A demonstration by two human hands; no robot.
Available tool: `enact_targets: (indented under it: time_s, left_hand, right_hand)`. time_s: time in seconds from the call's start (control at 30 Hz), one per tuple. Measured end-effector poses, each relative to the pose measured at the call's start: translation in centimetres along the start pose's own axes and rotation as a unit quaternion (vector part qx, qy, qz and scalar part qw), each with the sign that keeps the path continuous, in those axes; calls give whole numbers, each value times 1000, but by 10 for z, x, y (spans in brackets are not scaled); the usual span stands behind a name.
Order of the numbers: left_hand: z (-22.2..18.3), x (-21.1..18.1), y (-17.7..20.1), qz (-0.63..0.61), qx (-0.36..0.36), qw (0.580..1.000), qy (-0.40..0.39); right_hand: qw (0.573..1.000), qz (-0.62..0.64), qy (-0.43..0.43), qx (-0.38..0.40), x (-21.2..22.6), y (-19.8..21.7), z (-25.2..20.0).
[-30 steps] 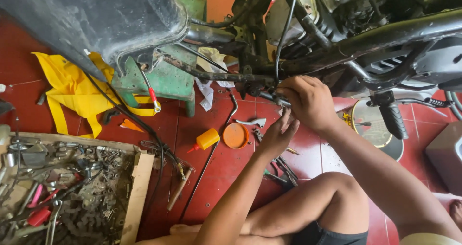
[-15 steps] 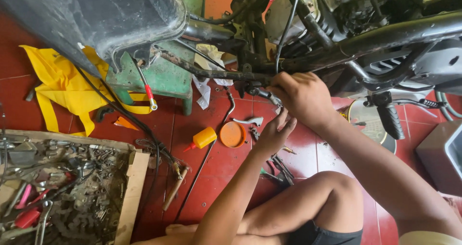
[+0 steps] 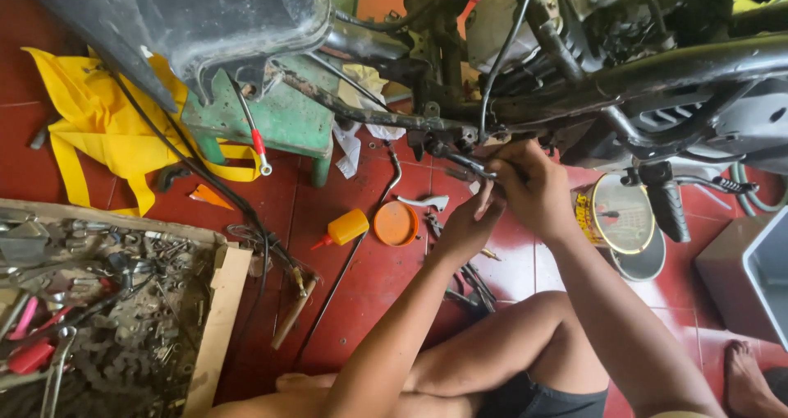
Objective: Organizing and connecting electrical wires and rubber hoses on the frame of a motorcycle during a repair or assembly process.
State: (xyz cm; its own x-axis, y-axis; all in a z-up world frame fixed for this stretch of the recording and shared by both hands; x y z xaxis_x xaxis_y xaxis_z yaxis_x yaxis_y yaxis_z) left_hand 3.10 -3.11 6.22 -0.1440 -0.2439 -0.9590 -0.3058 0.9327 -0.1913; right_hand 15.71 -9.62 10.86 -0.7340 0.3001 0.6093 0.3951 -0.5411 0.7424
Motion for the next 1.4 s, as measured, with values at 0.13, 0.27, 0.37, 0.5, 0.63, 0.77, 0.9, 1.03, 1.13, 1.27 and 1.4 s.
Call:
enact_targets:
  time_s: [0.13, 0.27, 0.37, 0.5, 0.63, 0.77, 0.9, 1.03, 1.13, 1.27, 1.4]
  left_hand:
    - [16, 26, -8, 70, -132, 978, -148]
    - [24, 50, -1, -7, -214, 977, 22]
    - [42, 99, 7, -9, -259, 964, 55]
    - [50, 117, 20, 56, -257, 963, 51]
    - [42, 108, 20, 53, -240, 969, 29]
    - [35, 121, 27, 109, -254, 960, 36]
    - [40, 162, 46, 184, -263, 947, 4]
    - [17, 130, 36, 204, -216, 953, 63]
    - [-2, 135, 29, 251, -165, 944, 138]
    - [2, 160, 17, -24, -156, 984, 85]
    - [8, 151, 6, -39, -193, 977, 86]
  right_hand:
    - [998, -18, -39, -42, -25, 0, -32]
    - [995, -51, -54, -66, -47, -1, -60]
    - [995, -30, -57, -82, -70, -8, -75]
    - [972, 119, -193, -60, -96, -32, -91]
    - [934, 180, -302, -55, -149, -85, -115]
    - [919, 167, -358, 20, -172, -118, -91]
    - [955, 60, -281, 76, -190, -155, -29]
    - [971, 52, -217, 81, -210, -196, 15]
    - [983, 25, -175, 55, -231, -233, 24]
    - [946, 138, -294, -5, -194, -219, 18]
    - [904, 142, -404, -18, -165, -217, 16]
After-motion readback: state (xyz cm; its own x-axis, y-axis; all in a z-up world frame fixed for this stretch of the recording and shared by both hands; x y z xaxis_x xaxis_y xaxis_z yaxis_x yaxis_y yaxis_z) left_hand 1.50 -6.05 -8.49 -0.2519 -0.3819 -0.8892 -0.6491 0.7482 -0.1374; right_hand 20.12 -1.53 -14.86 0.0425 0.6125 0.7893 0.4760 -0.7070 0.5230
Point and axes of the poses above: each hand's wrist, its own z-axis towards the middle knuckle, its own y-axis out of the back of the hand, x = y × z, the point moved 2 cm from there along z, towards the middle knuckle, and after that the axes turned 1 degree about z, right-handed, at the moved point
